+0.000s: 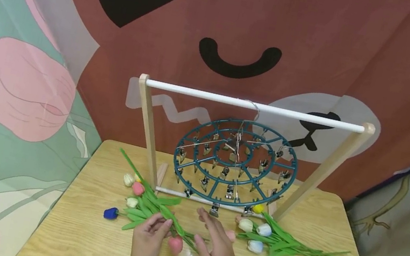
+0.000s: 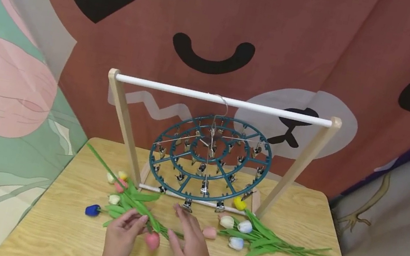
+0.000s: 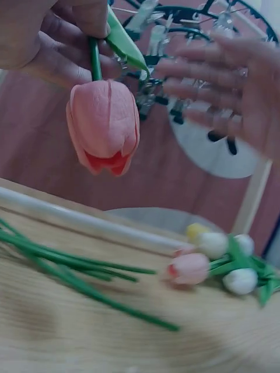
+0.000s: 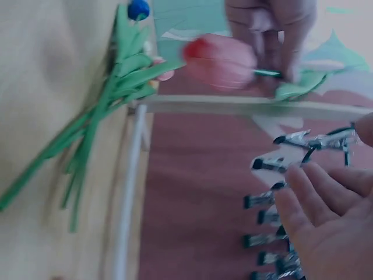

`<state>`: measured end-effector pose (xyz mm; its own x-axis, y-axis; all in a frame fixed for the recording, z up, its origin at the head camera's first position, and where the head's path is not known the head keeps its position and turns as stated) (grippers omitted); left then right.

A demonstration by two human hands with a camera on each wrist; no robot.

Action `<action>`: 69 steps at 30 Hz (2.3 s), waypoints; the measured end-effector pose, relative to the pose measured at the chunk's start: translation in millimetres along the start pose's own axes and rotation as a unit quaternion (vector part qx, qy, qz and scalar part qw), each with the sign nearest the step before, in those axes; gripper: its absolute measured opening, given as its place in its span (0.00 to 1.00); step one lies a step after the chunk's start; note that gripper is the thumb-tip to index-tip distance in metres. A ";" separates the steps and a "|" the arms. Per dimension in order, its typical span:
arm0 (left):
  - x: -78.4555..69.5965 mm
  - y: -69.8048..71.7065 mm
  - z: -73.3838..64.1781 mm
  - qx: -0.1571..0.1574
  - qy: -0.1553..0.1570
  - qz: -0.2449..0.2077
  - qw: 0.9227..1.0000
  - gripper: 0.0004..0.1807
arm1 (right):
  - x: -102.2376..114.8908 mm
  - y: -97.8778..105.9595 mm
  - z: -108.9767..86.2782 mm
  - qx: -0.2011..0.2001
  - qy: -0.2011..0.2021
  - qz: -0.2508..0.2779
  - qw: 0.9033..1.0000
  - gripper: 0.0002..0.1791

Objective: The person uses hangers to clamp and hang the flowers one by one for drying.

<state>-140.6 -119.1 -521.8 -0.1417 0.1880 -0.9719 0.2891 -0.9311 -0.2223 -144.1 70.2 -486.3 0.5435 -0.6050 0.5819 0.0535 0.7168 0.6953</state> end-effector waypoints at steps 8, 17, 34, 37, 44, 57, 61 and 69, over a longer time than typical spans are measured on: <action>6.7 14.5 6.4 0.001 -0.023 0.055 0.998 0.05 | 16.8 -0.2 40.6 -0.027 -0.057 0.016 0.998 0.39; 12.3 11.7 7.1 0.028 -0.011 0.020 0.999 0.06 | 26.1 13.0 78.1 -0.120 -0.052 -0.001 0.991 0.22; 10.3 -2.9 9.9 0.076 0.026 0.002 0.997 0.07 | 11.5 5.2 77.9 -0.060 -0.114 0.215 0.968 0.14; 11.2 -7.5 8.6 0.086 0.035 -0.007 0.996 0.07 | 8.7 5.2 76.1 -0.058 -0.115 0.208 0.970 0.13; 11.6 -19.0 4.0 0.111 0.040 -0.028 0.993 0.09 | 7.2 7.1 72.4 -0.060 -0.112 0.189 0.974 0.12; 12.6 -26.7 1.6 0.121 0.045 -0.032 0.991 0.11 | 13.8 10.9 72.4 -0.093 -0.069 0.234 0.965 0.09; 11.4 -28.5 -0.3 0.123 0.045 -0.032 0.991 0.11 | 14.3 9.5 73.0 -0.095 -0.059 0.242 0.964 0.07; 16.7 -30.8 0.1 0.130 0.065 -0.037 0.989 0.13 | 15.3 8.6 74.7 -0.098 -0.056 0.246 0.963 0.08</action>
<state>-152.0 -87.2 -531.1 -0.0266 0.2823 -0.9590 0.0266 -0.9588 -0.2829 -198.0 41.2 -439.9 0.4506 -0.2012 0.8698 -0.0253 0.9710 0.2377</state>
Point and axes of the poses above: each hand's wrist, its own z-axis towards the middle knuckle, its own y-axis out of the back of the hand, x = y × z, the point moved 9 cm from there along z, towards the middle knuckle, and after that the axes turned 11 degrees about -z, right-handed, at the moved point
